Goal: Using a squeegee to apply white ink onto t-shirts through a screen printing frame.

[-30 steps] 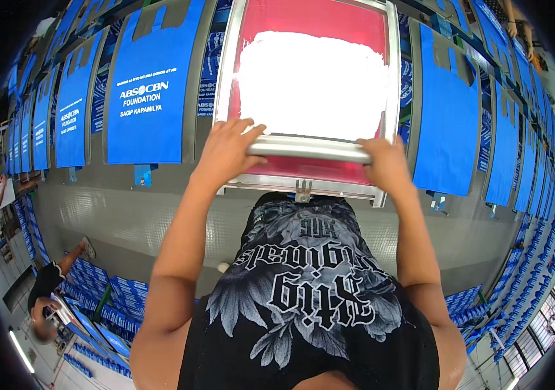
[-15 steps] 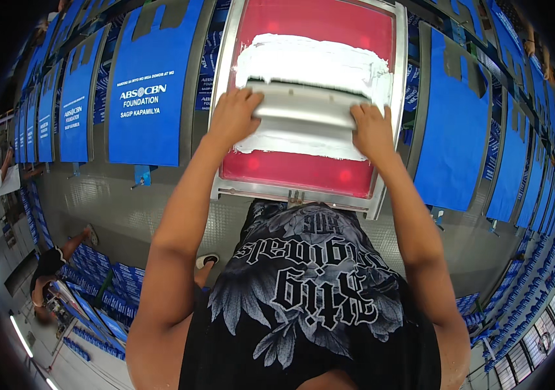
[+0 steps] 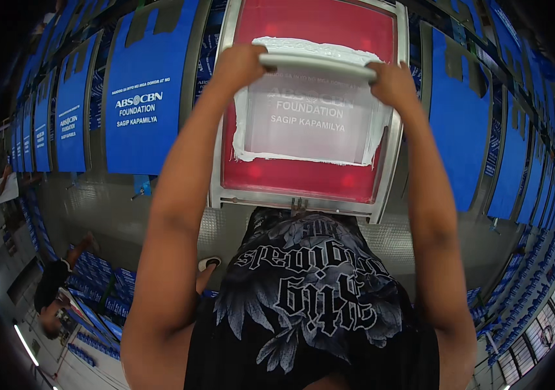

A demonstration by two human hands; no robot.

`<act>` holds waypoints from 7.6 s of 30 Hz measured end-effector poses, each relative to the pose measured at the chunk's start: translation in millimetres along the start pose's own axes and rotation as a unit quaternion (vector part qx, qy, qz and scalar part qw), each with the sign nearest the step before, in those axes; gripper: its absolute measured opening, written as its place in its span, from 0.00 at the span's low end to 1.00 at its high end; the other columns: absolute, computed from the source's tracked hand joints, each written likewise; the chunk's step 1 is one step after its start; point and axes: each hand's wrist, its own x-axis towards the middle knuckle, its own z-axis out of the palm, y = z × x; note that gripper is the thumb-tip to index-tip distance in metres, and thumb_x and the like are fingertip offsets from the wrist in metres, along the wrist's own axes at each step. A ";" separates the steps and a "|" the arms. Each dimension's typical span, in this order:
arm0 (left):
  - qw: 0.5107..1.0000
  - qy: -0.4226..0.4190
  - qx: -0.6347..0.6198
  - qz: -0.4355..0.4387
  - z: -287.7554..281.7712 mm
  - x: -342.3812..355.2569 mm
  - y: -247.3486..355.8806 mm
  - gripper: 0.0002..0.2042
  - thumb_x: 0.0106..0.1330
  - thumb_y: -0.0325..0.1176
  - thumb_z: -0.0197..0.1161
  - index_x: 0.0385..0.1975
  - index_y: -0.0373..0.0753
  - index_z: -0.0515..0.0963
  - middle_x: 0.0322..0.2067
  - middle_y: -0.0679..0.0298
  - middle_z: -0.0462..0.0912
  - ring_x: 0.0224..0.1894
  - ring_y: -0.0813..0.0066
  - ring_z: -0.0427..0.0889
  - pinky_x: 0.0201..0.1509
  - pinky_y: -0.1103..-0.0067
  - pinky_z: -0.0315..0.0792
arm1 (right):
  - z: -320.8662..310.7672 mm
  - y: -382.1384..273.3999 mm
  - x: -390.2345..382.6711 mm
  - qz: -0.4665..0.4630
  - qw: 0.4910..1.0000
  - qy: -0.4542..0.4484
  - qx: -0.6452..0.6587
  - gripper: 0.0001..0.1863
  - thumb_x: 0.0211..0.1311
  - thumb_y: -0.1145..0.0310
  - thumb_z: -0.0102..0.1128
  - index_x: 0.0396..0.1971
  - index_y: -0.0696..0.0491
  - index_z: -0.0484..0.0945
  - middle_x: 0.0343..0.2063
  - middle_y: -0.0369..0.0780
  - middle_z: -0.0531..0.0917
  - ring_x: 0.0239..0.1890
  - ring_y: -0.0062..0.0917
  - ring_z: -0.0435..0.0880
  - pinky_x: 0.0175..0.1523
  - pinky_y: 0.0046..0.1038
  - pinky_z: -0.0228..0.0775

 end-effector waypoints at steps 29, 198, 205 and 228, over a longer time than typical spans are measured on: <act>0.997 -0.051 -0.047 -0.020 12.9 -94.5 26.0 0.19 0.40 0.25 0.68 0.37 0.43 0.81 0.31 0.53 0.80 0.37 0.54 0.78 0.43 0.66 0.73 | 31.7 -35.6 -96.3 0.029 0.995 -0.006 0.097 0.25 0.35 0.78 0.61 0.41 0.49 0.79 0.27 0.42 0.81 0.36 0.34 0.79 0.67 0.49 0.47; 0.994 0.048 -0.095 0.005 147.2 38.7 108.5 0.10 0.47 0.35 0.68 0.29 0.41 0.81 0.26 0.54 0.81 0.32 0.55 0.81 0.39 0.65 0.74 | 100.4 148.7 -56.0 0.034 0.999 -0.002 -0.018 0.21 0.38 0.76 0.58 0.39 0.48 0.80 0.23 0.47 0.81 0.32 0.39 0.81 0.59 0.40 0.60; 0.991 -0.055 -0.109 -0.046 131.9 -30.0 116.6 0.17 0.46 0.39 0.72 0.36 0.42 0.81 0.32 0.54 0.82 0.37 0.56 0.81 0.42 0.67 0.73 | 59.5 111.8 -108.8 0.034 0.995 -0.099 0.002 0.21 0.39 0.73 0.59 0.40 0.48 0.81 0.30 0.42 0.83 0.39 0.35 0.81 0.61 0.42 0.60; 0.990 -0.023 -0.135 -0.007 159.4 -68.0 134.6 0.18 0.38 0.23 0.66 0.35 0.37 0.79 0.31 0.53 0.79 0.40 0.52 0.76 0.46 0.65 0.70 | 119.5 106.8 -158.6 0.035 0.999 -0.010 0.031 0.25 0.34 0.79 0.59 0.41 0.50 0.78 0.34 0.42 0.82 0.42 0.35 0.78 0.66 0.47 0.50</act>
